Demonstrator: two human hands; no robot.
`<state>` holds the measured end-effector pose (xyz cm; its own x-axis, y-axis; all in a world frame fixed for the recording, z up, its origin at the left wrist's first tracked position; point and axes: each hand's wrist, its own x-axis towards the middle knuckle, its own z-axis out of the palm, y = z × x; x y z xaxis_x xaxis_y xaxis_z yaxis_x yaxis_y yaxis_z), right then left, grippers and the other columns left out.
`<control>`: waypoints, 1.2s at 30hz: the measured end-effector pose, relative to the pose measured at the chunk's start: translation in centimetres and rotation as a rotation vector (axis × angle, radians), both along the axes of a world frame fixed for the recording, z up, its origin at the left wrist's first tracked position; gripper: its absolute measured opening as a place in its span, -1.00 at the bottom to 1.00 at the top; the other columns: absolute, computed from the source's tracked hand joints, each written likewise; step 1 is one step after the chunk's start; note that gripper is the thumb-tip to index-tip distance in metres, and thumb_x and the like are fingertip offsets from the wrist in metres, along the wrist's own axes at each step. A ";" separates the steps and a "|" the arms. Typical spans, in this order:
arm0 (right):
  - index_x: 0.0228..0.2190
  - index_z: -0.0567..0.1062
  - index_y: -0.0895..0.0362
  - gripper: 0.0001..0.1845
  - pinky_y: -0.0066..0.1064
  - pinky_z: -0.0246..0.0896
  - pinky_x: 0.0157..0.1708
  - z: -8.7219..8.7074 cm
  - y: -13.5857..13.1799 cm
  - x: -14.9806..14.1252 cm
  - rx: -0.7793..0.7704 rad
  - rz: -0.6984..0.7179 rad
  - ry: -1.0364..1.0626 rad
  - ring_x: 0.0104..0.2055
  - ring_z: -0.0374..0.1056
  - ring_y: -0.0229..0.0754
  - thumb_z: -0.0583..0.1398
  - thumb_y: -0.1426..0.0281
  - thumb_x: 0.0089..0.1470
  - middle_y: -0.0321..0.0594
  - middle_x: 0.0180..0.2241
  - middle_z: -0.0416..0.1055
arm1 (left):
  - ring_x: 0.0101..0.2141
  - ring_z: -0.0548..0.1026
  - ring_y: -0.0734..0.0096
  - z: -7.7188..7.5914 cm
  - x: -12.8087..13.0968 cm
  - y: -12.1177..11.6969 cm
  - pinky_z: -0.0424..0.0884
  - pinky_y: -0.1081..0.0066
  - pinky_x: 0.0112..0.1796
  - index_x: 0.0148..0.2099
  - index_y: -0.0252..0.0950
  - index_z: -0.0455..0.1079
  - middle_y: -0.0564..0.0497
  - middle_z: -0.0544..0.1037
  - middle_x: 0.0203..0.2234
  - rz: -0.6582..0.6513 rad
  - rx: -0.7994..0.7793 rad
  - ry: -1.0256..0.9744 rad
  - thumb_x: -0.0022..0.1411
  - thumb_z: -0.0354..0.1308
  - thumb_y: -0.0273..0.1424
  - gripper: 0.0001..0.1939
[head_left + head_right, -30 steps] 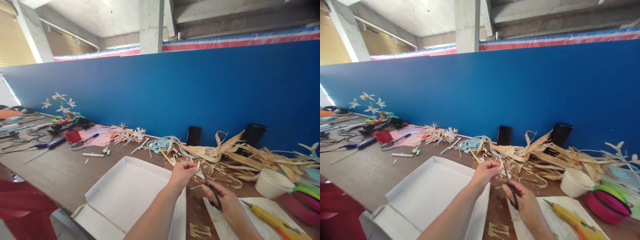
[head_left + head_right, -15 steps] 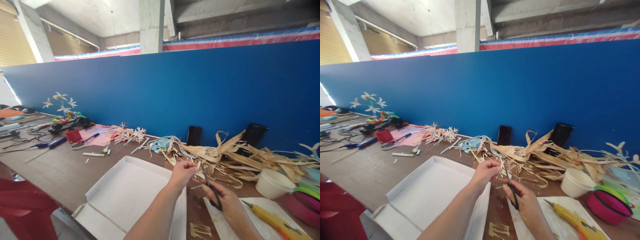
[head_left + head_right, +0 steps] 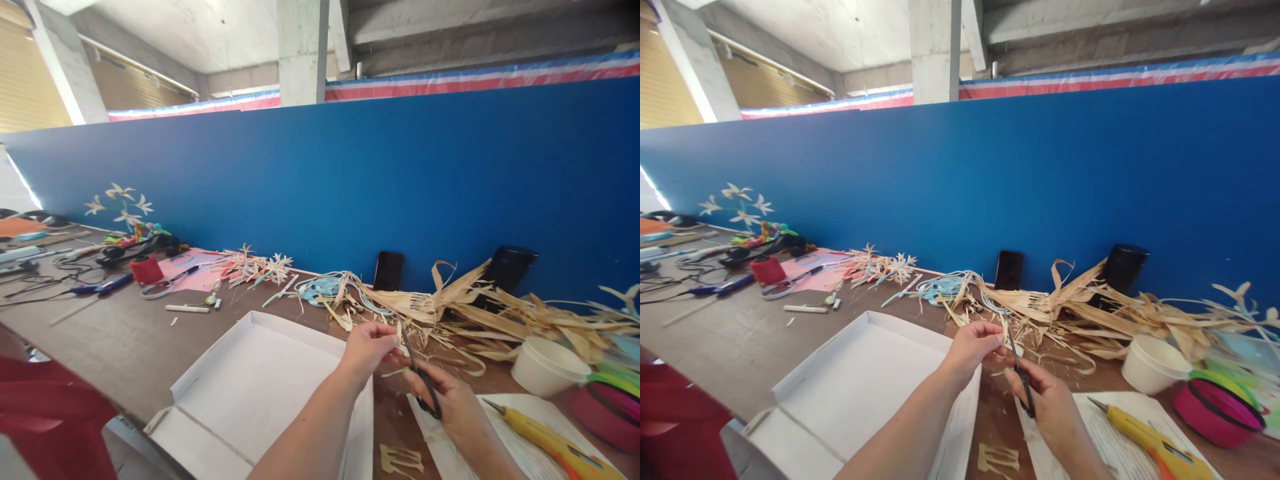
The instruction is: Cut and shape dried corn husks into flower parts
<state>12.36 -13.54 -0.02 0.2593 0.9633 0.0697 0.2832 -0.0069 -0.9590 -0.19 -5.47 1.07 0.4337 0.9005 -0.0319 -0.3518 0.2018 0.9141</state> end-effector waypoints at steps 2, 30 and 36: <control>-0.24 0.56 0.08 -0.53 -0.53 0.25 -0.48 0.1 0.0 -0.1 0.002 -0.007 0.001 -0.48 0.32 -0.23 0.28 0.16 -0.26 -0.30 -0.52 0.47 | -0.56 0.45 0.48 0.0 0.0 0.0 0.35 0.52 -0.54 -0.37 -0.40 0.37 0.00 0.46 -0.60 -0.012 -0.004 -0.007 -0.20 0.30 -0.33 -0.68; -0.25 0.57 0.03 -0.57 -0.62 0.24 -0.47 0.4 0.0 0.0 -0.001 0.016 -0.033 -0.50 0.32 -0.26 0.29 0.18 -0.25 -0.35 -0.55 0.47 | -0.59 0.47 0.48 0.0 0.1 -0.1 0.37 0.56 -0.56 -0.34 -0.44 0.34 -0.03 0.48 -0.63 -0.045 -0.039 -0.026 -0.13 0.24 -0.43 -0.74; -0.23 0.56 0.04 -0.56 -0.63 0.22 -0.50 0.0 0.1 0.0 -0.025 0.014 -0.018 -0.52 0.29 -0.28 0.29 0.19 -0.25 -0.37 -0.62 0.41 | -0.60 0.46 0.48 0.0 0.0 -0.1 0.36 0.56 -0.57 -0.35 -0.43 0.34 -0.02 0.48 -0.63 -0.044 -0.053 -0.020 -0.14 0.25 -0.42 -0.74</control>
